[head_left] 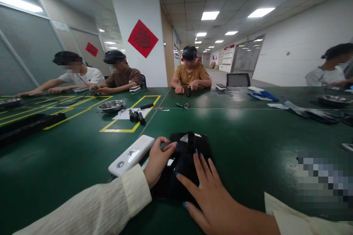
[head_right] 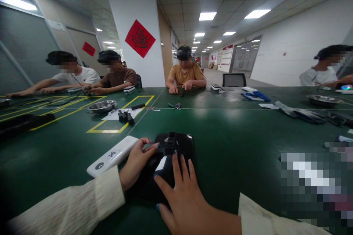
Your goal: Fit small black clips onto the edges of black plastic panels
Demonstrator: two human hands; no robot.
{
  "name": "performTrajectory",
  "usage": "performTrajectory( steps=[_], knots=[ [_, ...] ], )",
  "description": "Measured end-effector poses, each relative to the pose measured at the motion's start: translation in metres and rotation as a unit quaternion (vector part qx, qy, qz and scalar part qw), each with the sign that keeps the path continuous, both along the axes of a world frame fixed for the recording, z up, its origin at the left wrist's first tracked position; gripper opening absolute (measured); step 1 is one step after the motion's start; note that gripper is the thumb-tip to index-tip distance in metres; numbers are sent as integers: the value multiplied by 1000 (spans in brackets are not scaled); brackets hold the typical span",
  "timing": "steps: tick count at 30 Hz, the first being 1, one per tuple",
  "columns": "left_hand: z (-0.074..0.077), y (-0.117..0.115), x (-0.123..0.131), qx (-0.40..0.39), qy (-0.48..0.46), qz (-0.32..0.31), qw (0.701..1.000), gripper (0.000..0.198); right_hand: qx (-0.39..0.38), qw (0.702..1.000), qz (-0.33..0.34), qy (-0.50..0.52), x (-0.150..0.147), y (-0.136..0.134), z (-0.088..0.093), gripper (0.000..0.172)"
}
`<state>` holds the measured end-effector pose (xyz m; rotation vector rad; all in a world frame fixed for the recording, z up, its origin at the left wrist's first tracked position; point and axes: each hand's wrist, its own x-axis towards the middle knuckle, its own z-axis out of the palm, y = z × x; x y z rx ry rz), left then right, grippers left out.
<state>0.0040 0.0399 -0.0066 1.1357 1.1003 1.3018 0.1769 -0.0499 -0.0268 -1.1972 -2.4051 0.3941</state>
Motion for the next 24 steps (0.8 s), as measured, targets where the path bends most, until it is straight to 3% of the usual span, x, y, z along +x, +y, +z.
performTrajectory(
  steps=[5, 9, 13, 19, 24],
  knots=[
    [7, -1, 1, 29, 28, 54, 998, 37, 9, 1000, 0, -29, 3, 6, 11, 61],
    [3, 1, -1, 31, 48, 65, 996, 33, 29, 997, -10, -74, 0, 5, 8, 54],
    [-3, 6, -2, 50, 45, 80, 995, 30, 67, 990, 21, -120, -3, 2, 5, 47],
    [-3, 6, -1, 47, 41, 3, 998, 30, 88, 984, 70, -138, 0, 6, 16, 55],
    [1, 2, 0, 30, 22, 34, 999, 34, 52, 982, 117, -140, -3, 14, 26, 48]
  ],
)
